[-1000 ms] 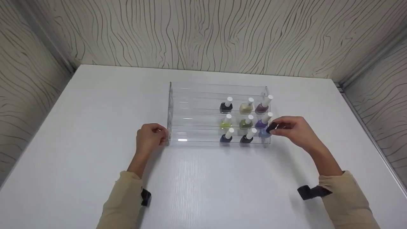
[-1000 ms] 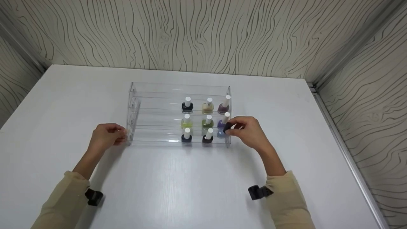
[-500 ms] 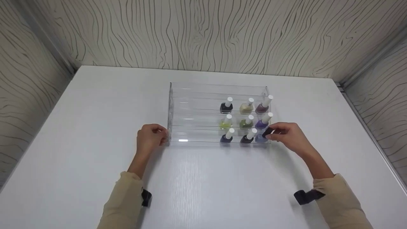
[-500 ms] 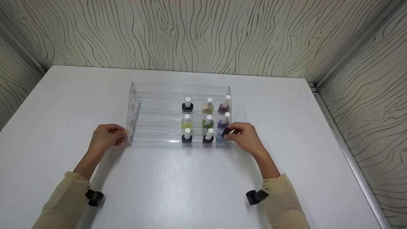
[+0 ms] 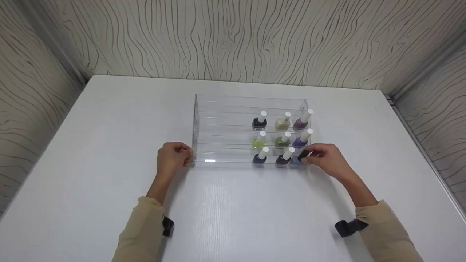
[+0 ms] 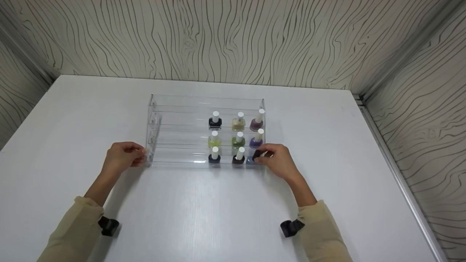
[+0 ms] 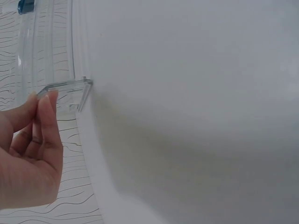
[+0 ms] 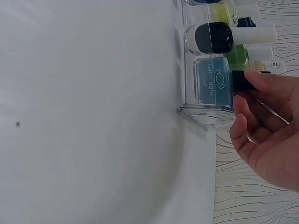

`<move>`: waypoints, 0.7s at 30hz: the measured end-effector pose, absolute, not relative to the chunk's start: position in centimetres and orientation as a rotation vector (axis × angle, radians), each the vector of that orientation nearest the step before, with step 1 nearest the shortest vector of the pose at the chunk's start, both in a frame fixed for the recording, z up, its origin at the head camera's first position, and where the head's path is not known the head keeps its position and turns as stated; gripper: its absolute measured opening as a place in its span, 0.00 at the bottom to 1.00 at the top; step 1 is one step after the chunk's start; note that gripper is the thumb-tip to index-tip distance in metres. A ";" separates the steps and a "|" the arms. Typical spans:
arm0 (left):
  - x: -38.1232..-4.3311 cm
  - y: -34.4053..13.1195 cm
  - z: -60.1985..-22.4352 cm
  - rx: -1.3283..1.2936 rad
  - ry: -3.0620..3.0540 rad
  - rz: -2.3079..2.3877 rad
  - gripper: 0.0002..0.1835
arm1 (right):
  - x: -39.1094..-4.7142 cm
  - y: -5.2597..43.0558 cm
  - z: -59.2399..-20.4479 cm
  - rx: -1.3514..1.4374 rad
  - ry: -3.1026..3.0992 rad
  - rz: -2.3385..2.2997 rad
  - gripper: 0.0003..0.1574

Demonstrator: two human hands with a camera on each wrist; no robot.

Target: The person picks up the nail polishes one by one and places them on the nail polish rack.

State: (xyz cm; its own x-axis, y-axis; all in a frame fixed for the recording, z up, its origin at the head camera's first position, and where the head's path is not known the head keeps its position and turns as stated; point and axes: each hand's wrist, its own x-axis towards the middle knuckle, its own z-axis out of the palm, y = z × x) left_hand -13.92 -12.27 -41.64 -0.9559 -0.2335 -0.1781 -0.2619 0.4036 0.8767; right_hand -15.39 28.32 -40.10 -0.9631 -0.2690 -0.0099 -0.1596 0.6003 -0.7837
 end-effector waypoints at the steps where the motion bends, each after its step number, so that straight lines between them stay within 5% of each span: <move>1: -13.9 -12.3 -41.6 -0.459 2.611 1.635 0.03 | -15.4 28.3 -40.2 -0.376 2.702 -1.298 0.14; 21: -14.0 -12.3 -41.7 -0.465 2.602 1.638 0.04 | -15.1 28.4 -40.0 -0.356 2.755 -1.221 0.17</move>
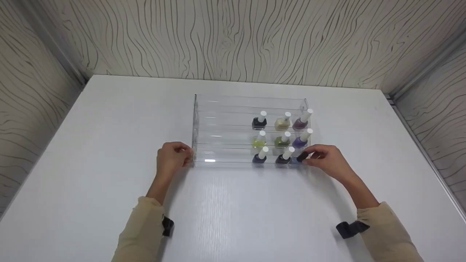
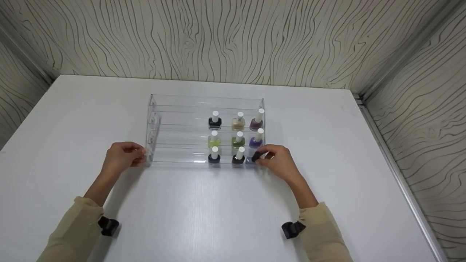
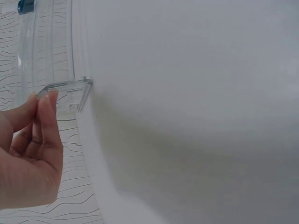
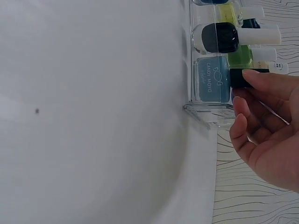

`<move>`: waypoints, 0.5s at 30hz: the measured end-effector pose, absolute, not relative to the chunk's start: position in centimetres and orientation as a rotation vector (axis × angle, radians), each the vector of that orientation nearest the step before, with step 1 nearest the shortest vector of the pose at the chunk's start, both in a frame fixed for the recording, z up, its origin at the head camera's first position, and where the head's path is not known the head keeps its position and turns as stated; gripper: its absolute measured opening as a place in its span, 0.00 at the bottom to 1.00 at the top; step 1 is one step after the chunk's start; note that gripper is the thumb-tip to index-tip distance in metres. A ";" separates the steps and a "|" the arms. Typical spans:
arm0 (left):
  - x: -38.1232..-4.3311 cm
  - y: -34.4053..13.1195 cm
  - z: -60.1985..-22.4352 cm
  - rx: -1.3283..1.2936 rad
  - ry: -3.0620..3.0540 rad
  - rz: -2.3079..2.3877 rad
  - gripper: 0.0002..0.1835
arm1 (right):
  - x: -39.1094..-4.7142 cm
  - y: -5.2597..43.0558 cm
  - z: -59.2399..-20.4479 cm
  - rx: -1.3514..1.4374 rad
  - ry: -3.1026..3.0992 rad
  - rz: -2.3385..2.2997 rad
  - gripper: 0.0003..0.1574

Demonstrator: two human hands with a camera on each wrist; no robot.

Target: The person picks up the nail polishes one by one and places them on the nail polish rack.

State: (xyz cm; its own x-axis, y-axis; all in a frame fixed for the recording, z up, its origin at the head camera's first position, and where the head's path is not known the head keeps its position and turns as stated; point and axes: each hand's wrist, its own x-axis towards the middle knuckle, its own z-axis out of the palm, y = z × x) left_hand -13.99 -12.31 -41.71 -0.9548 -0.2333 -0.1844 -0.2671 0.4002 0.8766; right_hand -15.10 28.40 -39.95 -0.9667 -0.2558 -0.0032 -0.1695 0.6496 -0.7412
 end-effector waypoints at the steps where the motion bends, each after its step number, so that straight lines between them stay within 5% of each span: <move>1: -14.0 -12.3 -41.7 -0.462 2.605 1.639 0.04 | -15.1 28.5 -40.0 -0.360 2.758 -1.219 0.17; 15: -13.9 -12.2 -41.7 -0.458 2.637 1.614 0.05 | -14.8 29.5 -39.2 -0.376 2.771 -1.230 0.12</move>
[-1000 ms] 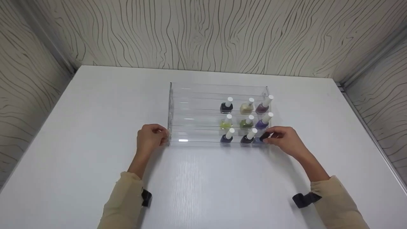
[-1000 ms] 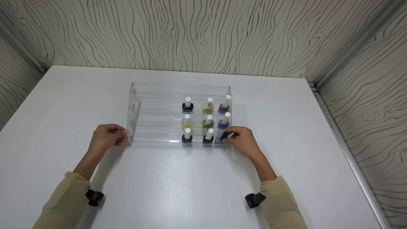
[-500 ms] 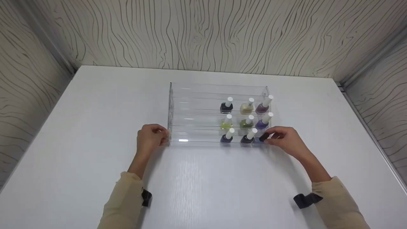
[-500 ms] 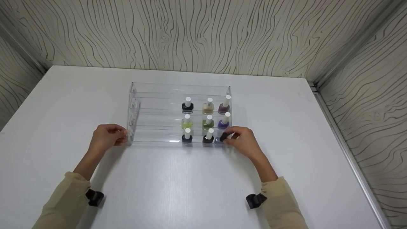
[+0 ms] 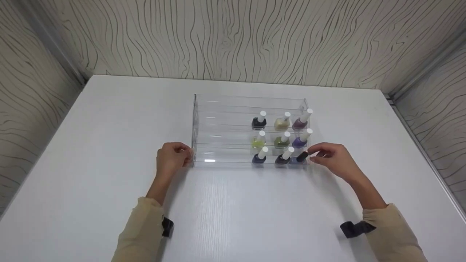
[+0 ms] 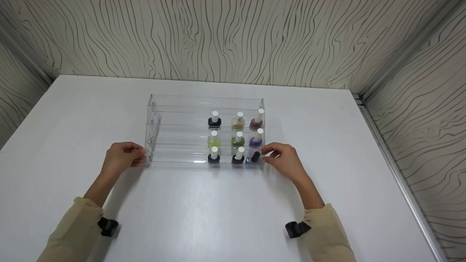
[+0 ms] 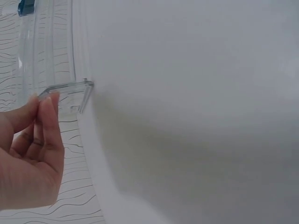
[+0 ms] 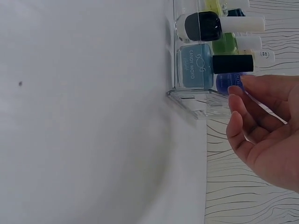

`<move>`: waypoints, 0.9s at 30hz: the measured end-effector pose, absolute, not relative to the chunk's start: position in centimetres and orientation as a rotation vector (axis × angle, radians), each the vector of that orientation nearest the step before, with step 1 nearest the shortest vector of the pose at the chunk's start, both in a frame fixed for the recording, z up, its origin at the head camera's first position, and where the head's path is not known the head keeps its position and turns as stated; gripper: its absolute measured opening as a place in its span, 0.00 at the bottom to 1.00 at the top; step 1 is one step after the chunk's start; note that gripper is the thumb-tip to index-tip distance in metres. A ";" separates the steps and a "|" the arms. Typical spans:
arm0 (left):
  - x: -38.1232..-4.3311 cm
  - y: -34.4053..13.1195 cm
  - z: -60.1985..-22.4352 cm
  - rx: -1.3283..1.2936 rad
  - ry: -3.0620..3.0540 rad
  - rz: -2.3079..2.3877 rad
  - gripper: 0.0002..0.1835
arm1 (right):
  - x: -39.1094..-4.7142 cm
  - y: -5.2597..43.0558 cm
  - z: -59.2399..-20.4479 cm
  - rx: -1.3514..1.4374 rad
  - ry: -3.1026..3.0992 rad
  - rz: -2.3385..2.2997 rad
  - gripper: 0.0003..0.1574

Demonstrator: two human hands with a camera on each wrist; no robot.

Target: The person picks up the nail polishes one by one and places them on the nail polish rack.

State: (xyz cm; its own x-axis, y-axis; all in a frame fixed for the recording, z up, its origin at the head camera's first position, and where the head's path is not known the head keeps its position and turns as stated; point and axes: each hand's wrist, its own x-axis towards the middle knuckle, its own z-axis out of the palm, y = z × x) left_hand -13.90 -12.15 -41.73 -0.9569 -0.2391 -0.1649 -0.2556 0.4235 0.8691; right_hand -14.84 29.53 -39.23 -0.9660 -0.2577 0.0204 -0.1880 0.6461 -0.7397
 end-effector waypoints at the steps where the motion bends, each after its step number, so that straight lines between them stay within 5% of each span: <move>1: -13.9 -12.1 -41.7 -0.457 2.637 1.612 0.05 | -14.7 29.6 -39.1 -0.379 2.772 -1.238 0.12; 15: -13.9 -12.6 -41.3 -0.443 2.650 1.517 0.07 | -13.9 30.1 -38.2 -0.338 2.809 -1.321 0.13; 27: -12.8 -16.4 -39.8 -0.407 2.773 1.418 0.28 | -12.7 30.2 -37.1 -0.229 2.946 -1.232 0.30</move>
